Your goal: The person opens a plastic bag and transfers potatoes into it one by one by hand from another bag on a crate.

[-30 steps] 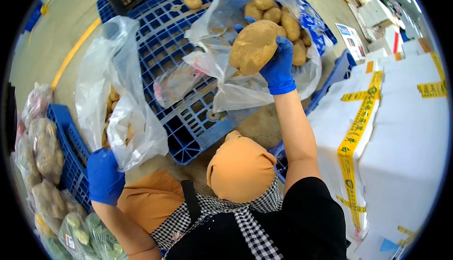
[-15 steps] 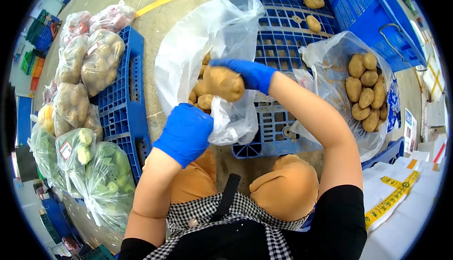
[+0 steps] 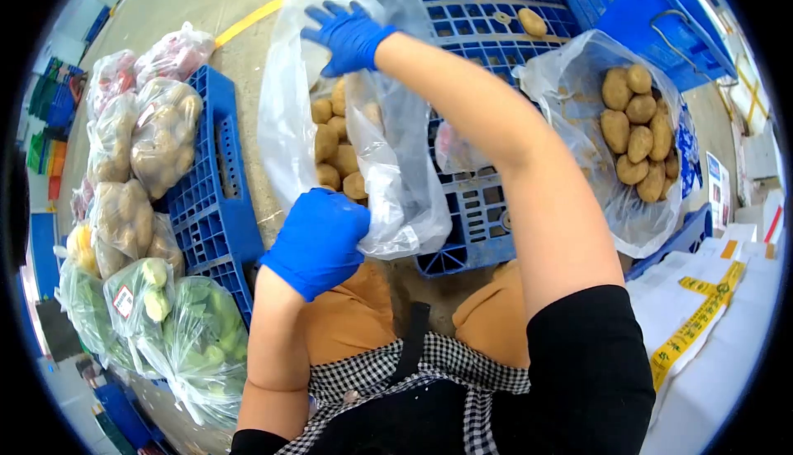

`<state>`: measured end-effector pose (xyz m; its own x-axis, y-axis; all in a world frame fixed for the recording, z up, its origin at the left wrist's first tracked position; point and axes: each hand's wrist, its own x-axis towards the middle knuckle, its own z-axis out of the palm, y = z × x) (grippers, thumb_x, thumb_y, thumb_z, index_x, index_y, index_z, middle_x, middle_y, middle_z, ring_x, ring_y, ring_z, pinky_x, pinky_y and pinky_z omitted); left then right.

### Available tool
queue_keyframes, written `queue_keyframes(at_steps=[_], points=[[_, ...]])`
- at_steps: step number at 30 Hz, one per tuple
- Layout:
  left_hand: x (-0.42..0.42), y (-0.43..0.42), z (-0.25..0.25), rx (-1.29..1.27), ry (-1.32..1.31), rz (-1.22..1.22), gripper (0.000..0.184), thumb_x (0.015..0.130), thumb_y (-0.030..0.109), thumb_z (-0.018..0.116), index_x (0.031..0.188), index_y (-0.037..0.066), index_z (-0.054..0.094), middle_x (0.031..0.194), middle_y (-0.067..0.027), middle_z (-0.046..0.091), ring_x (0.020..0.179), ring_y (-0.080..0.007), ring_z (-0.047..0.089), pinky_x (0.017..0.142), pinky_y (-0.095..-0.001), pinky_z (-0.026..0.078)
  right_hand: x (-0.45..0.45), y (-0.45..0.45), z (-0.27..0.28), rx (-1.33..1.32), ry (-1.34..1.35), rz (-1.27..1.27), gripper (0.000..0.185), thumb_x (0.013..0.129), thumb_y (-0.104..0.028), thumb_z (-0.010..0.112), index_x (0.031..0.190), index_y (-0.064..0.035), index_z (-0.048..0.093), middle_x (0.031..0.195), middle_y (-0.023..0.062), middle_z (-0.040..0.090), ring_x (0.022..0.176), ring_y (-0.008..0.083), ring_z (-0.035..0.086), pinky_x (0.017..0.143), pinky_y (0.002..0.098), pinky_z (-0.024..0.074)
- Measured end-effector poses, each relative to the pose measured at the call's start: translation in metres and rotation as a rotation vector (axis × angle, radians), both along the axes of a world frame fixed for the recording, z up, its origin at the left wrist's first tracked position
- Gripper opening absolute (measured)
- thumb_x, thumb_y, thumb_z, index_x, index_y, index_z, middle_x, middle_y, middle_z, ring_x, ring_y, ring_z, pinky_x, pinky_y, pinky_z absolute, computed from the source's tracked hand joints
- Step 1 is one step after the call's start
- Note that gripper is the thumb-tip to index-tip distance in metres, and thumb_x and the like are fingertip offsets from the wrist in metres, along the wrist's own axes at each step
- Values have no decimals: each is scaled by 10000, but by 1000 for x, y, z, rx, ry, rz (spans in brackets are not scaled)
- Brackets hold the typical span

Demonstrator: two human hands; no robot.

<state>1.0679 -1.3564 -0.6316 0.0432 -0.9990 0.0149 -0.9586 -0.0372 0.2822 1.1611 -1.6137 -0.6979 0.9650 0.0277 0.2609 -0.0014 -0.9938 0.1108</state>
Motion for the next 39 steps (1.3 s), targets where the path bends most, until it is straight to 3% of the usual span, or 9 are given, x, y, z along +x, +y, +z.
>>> queue_keyframes(at_steps=[2, 5, 10, 18, 21, 24, 27, 34, 39], points=[[0, -2, 1, 18, 28, -23, 32, 615, 76, 613, 619, 56, 589, 626, -184, 584, 616, -365, 603, 562, -445, 474, -19, -25, -7, 525, 117, -42, 682, 734, -473, 654, 1315, -150, 497, 1327, 187, 494, 1217, 343, 477, 1012, 400, 389], [-2, -9, -1, 58, 80, -17, 50, 606, 69, 619, 638, 51, 585, 642, -184, 578, 645, -386, 580, 599, -454, 467, -54, 9, -36, 539, 342, 181, 348, 773, -400, 620, 945, -105, 689, 947, 153, 655, 889, 333, 616, 783, 416, 486], [-6, -17, 4, 146, -8, 51, 126, 627, 70, 608, 754, 73, 610, 724, -151, 602, 691, -345, 593, 639, -441, 462, -89, 66, -44, 239, 772, 404, 320, 759, -351, 583, 954, -134, 714, 947, 139, 679, 983, 261, 622, 926, 509, 368], [-12, -15, 3, 176, -114, 119, 125, 677, 24, 578, 799, 53, 575, 754, -161, 586, 730, -377, 568, 640, -469, 432, -274, -59, 9, 1026, -253, -297, 373, 831, -324, 626, 1081, -46, 632, 1041, 171, 646, 929, 360, 602, 814, 403, 477], [-12, -20, -3, 164, -87, 109, 105, 676, 31, 591, 779, 46, 575, 755, -174, 588, 713, -390, 561, 634, -471, 432, -375, -123, -18, 94, -231, -1007, 454, 741, -239, 684, 1125, -40, 547, 995, 166, 587, 873, 344, 590, 730, 451, 480], [-13, -23, -8, 175, -110, 136, 101, 677, 29, 589, 776, 42, 577, 755, -172, 588, 704, -390, 559, 634, -471, 434, -458, -155, -57, 21, -32, -1469, 738, 713, -212, 694, 1362, -68, 372, 1127, 223, 551, 987, 361, 586, 828, 417, 492], [-15, -29, -8, 204, -117, 118, 106, 677, 25, 585, 782, 39, 577, 751, -173, 586, 697, -392, 558, 634, -471, 436, -483, -176, -96, -251, -279, -1200, 629, 737, -58, 620, 1337, -83, 432, 1022, 220, 568, 844, 314, 635, 685, 434, 525], [-19, -28, -5, 135, -107, 141, 101, 684, 51, 644, 776, 58, 602, 735, -175, 587, 712, -394, 568, 625, -470, 436, -497, -156, -84, 2057, -1143, -558, 236, 878, -133, 582, 1105, -69, 596, 955, 88, 649, 754, 169, 616, 606, 257, 512], [-19, -30, -1, 145, -120, 85, 91, 686, 76, 640, 764, 63, 595, 719, -166, 584, 705, -387, 568, 622, -471, 440, -426, -107, -81, 2453, -1172, 15, 199, 943, -180, 502, 1087, -67, 579, 990, 79, 639, 776, 184, 601, 643, 281, 513]])
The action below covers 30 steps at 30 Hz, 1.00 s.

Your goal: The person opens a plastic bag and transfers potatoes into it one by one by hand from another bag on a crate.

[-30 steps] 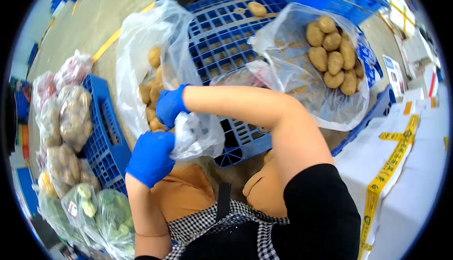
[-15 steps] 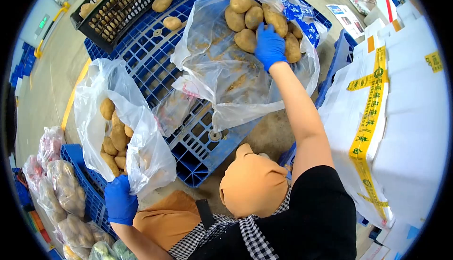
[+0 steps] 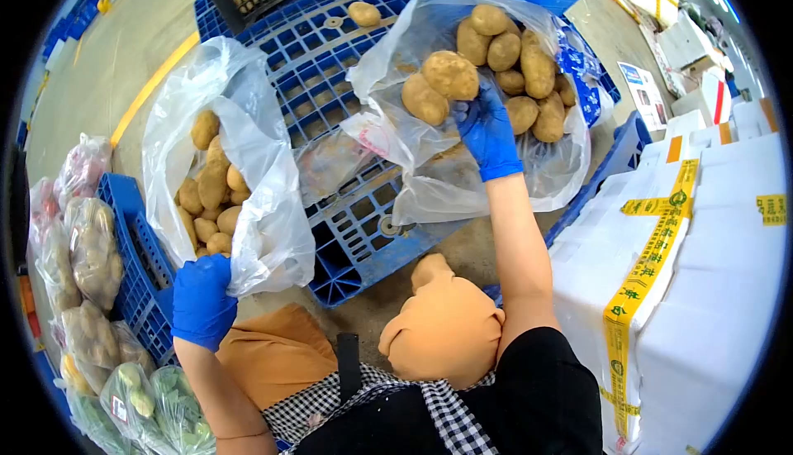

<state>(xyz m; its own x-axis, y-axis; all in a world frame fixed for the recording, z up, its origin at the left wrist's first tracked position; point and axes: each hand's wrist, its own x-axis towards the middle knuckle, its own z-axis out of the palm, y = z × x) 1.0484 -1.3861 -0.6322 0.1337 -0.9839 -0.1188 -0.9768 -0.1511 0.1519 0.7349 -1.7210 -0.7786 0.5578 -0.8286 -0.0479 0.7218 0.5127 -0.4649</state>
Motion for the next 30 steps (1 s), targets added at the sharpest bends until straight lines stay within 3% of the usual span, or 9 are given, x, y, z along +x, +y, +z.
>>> queue_keyframes(at_steps=[5, 8, 11, 14, 17, 20, 23, 26, 30], points=[[2, 13, -1, -10, -21, 48, 89, 682, 62, 609, 761, 61, 566, 747, -169, 588, 700, -385, 571, 629, -464, 443, 92, 46, 49, 33, 125, 151, 265, 961, -187, 460, 1164, -40, 546, 1024, 98, 633, 775, 202, 594, 658, 286, 510], [-1, 14, 2, 33, -26, 79, 105, 665, 32, 596, 761, 50, 556, 754, -169, 591, 694, -383, 572, 637, -460, 449, 158, 76, 80, -317, 235, 508, 389, 957, -212, 466, 1290, -11, 466, 1195, 123, 580, 1050, 188, 600, 782, 277, 546], [-4, 14, 5, 51, -43, 98, 102, 666, 21, 587, 761, 43, 556, 750, -178, 592, 693, -392, 571, 639, -462, 453, 198, 128, 88, -560, 547, 718, 433, 904, -172, 574, 1309, -50, 478, 1165, 83, 591, 1025, 135, 588, 807, 272, 515], [0, 22, 6, 14, -39, 95, 99, 668, 19, 591, 759, 39, 559, 738, -188, 586, 694, -399, 569, 629, -469, 450, 183, 113, 79, -967, 711, 179, 444, 865, -130, 622, 1289, -69, 510, 1128, 57, 600, 1056, 145, 573, 855, 304, 498], [1, 26, 8, 16, -31, 78, 104, 660, 20, 598, 758, 39, 568, 735, -185, 583, 695, -395, 567, 626, -466, 447, 130, 28, 35, -1580, 1669, -399, 497, 746, -199, 695, 1196, -54, 540, 1185, 197, 548, 1035, 350, 563, 893, 402, 458], [-1, 24, 5, -2, -32, 53, 105, 657, 19, 599, 756, 41, 574, 737, -184, 582, 700, -391, 566, 627, -462, 446, 95, 1, 7, -1435, 2517, -79, 807, 703, -289, 728, 1387, -92, 349, 1299, 190, 478, 1048, 374, 559, 861, 458, 473], [-1, 25, 7, -17, -27, 48, 109, 652, 17, 598, 756, 46, 578, 740, -179, 582, 704, -386, 563, 628, -460, 442, 74, -22, -14, -1561, 2185, -173, 758, 734, -273, 704, 1373, -52, 361, 1283, 181, 507, 991, 354, 592, 784, 469, 507], [-2, 32, 6, -53, -29, 68, 115, 649, 13, 595, 758, 48, 581, 739, -174, 580, 704, -383, 557, 630, -458, 439, 71, -25, 2, -421, 965, 128, 663, 800, -302, 627, 1356, -40, 380, 1250, 177, 540, 1020, 347, 604, 749, 417, 535], [-5, 30, 7, -2, -22, 103, 107, 649, 7, 587, 750, 42, 577, 738, -172, 576, 700, -379, 554, 631, -452, 440, 96, 26, 46, -130, 305, 324, 604, 851, -359, 546, 1326, -11, 412, 1204, 177, 572, 1048, 300, 604, 698, 362, 555]])
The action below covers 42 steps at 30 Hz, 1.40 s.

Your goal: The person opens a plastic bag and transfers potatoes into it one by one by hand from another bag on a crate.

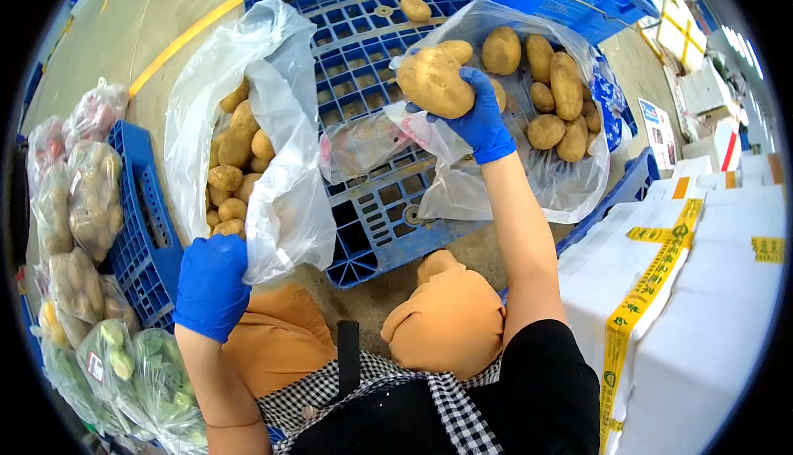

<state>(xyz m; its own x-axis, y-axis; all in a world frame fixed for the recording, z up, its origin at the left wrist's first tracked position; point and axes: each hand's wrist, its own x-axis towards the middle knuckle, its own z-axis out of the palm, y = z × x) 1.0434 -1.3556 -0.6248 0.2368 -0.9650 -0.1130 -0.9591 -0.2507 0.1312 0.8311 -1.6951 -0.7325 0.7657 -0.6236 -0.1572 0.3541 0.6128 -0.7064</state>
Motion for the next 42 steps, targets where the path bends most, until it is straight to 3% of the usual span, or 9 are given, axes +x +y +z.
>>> queue_keyframes(at_steps=[9, 15, 19, 21, 25, 27, 33, 37, 42], points=[[1, -7, 3, 40, 23, 16, 113, 659, 16, 586, 769, 41, 576, 720, -167, 574, 689, -369, 554, 641, -450, 437, 125, 100, 57, -729, 308, 586, 575, 847, -259, 646, 1341, -41, 449, 1243, 125, 559, 944, 159, 606, 815, 282, 503], [4, 3, 1, 52, -32, 3, 126, 655, 9, 592, 776, 37, 576, 748, -178, 577, 706, -378, 552, 643, -456, 428, 21, -17, 7, -1712, 1223, -404, 579, 740, -305, 717, 1216, -37, 524, 1033, 235, 609, 962, 356, 606, 811, 421, 494], [7, -9, 0, 53, 59, -119, 167, 644, 9, 585, 807, 48, 576, 751, -169, 561, 717, -371, 545, 654, -449, 425, -64, -78, -82, -1515, 1670, -309, 622, 718, -314, 716, 1247, -57, 516, 1140, 242, 583, 1012, 360, 589, 870, 446, 469], [4, -9, 1, -16, 71, -78, 206, 637, 11, 579, 838, 59, 577, 761, -145, 563, 739, -356, 545, 666, -439, 426, -87, -107, -112, -1636, 1347, -376, 572, 773, -273, 659, 1268, -36, 497, 1189, 235, 575, 1026, 343, 593, 874, 422, 478], [3, -10, 3, 21, -8, -120, 189, 698, 30, 566, 879, 42, 617, 680, -126, 596, 657, -306, 602, 605, -387, 465, -30, -78, -18, -209, 412, -66, 496, 852, -278, 580, 1254, 2, 503, 1141, 128, 623, 963, 207, 632, 786, 295, 514], [2, -9, 0, -79, 61, -96, 117, 692, 35, 570, 801, 46, 610, 665, -127, 590, 647, -305, 605, 614, -383, 469, 36, -20, 34, -205, 323, 56, 529, 840, -309, 600, 1243, 18, 504, 1063, 103, 653, 822, 154, 652, 655, 249, 512], [6, -14, 0, -25, 122, -84, 109, 646, 36, 599, 750, 39, 572, 723, -160, 580, 713, -355, 574, 644, -434, 458, 127, 58, 65, -789, 405, 573, 329, 894, -281, 565, 1112, -44, 631, 956, 50, 681, 738, 126, 636, 651, 225, 493], [2, -7, 10, 74, 46, -88, 123, 644, 21, 596, 764, 39, 577, 727, -159, 576, 698, -358, 555, 663, -434, 432, 61, -19, 7, -1355, 927, -127, 226, 825, -202, 572, 923, -21, 663, 810, 145, 671, 776, 297, 653, 740, 367, 499], [-1, -8, -9, 100, -6, -66, 109, 667, 30, 594, 774, 52, 587, 732, -154, 576, 703, -356, 553, 643, -433, 421, 14, -127, -69, -2018, 1504, -382, 297, 794, -195, 553, 1017, -17, 634, 1058, 199, 618, 952, 382, 603, 797, 426, 493]])
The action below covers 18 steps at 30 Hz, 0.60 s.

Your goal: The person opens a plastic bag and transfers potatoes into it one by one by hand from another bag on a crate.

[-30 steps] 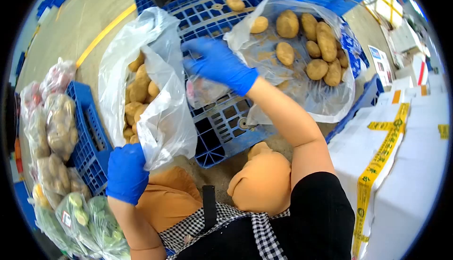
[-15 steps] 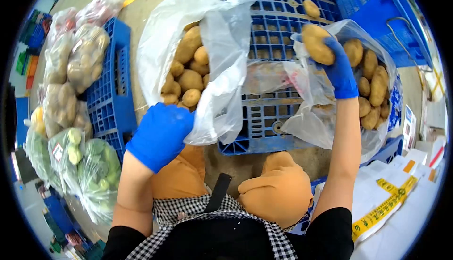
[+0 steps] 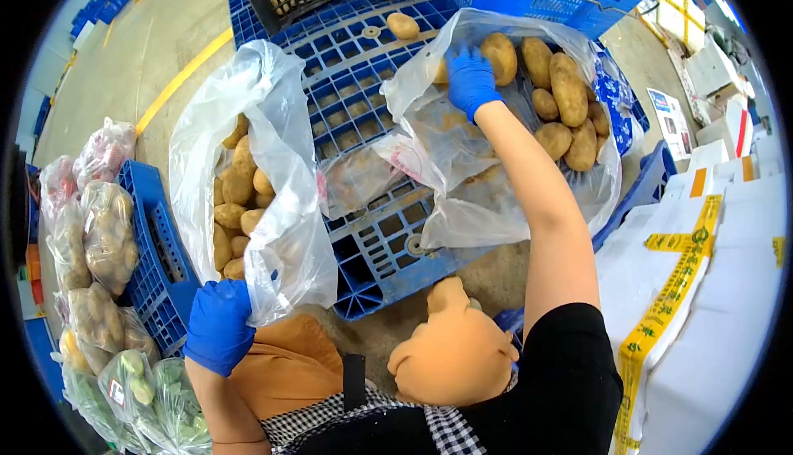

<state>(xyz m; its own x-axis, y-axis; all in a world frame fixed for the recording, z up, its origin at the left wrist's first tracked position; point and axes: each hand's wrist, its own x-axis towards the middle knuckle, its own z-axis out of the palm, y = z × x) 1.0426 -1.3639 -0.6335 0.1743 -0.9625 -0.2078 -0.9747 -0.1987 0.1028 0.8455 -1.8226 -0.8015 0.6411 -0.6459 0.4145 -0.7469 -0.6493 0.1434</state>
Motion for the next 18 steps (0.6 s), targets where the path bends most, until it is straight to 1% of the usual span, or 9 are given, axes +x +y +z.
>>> queue_keyframes(at_steps=[2, 5, 6, 9, 11, 13, 14, 17, 18], points=[[0, -7, 0, 27, -1, -18, 102, 674, 36, 593, 774, 55, 587, 741, -152, 578, 707, -354, 552, 644, -432, 422, 8, -23, -19, -48, 138, 161, 345, 789, -216, 571, 1071, -24, 619, 1105, 208, 593, 990, 394, 584, 808, 446, 490], [-3, -18, -2, 67, -18, -36, 101, 669, 39, 592, 768, 55, 583, 754, -152, 578, 714, -352, 550, 650, -433, 425, 34, -45, -33, 299, 80, -41, 388, 783, -254, 587, 1107, -40, 607, 1040, 202, 618, 924, 388, 610, 764, 473, 502], [-4, -20, -2, 59, -17, -32, 105, 663, 38, 593, 766, 53, 580, 758, -154, 576, 718, -352, 549, 652, -431, 425, 28, -42, -16, 473, 101, -42, 436, 805, -348, 581, 1138, -68, 596, 1025, 203, 637, 832, 354, 644, 663, 444, 530], [-6, -15, 4, 83, -33, -5, 122, 642, 36, 598, 760, 50, 570, 763, -157, 573, 724, -356, 546, 656, -428, 425, 8, 17, 32, 1233, -823, -147, 462, 847, -421, 526, 1126, -59, 598, 1058, 205, 644, 780, 318, 665, 570, 383, 538], [-6, -12, 5, 63, -31, 23, 133, 633, 34, 602, 759, 51, 565, 765, -156, 572, 728, -358, 545, 659, -427, 426, -10, 38, 35, 1733, -1478, 1, 514, 890, -459, 459, 1150, -32, 575, 1082, 199, 639, 803, 288, 668, 543, 348, 541], [-6, -7, 2, 26, -13, 29, 143, 626, 34, 606, 762, 52, 563, 768, -156, 573, 732, -359, 544, 664, -427, 426, -33, 47, 25, 2133, -1478, 560, 537, 921, -436, 396, 1205, 2, 522, 1110, 197, 625, 849, 298, 661, 558, 353, 555], [-7, -8, 3, 8, 0, 7, 136, 624, 34, 611, 748, 51, 558, 753, -149, 573, 726, -352, 545, 662, -427, 430, -21, 71, 42, 2089, -1619, 478, 579, 928, -459, 366, 1235, 16, 491, 1149, 204, 603, 884, 285, 656, 600, 332, 570], [-5, -11, 2, -11, 52, -41, 116, 632, 35, 609, 737, 51, 562, 733, -149, 578, 714, -343, 551, 657, -422, 436, 19, 113, 77, 2383, -1549, 526, 558, 933, -441, 390, 1237, 17, 485, 1173, 201, 591, 897, 273, 654, 658, 319, 572], [-6, -11, -1, -13, 9, -8, 102, 637, 36, 609, 731, 47, 570, 720, -148, 587, 703, -338, 559, 654, -419, 443, 38, 130, 86, 2277, -1389, 486, 546, 927, -426, 432, 1246, 14, 481, 1156, 190, 597, 883, 256, 654, 686, 320, 567]])
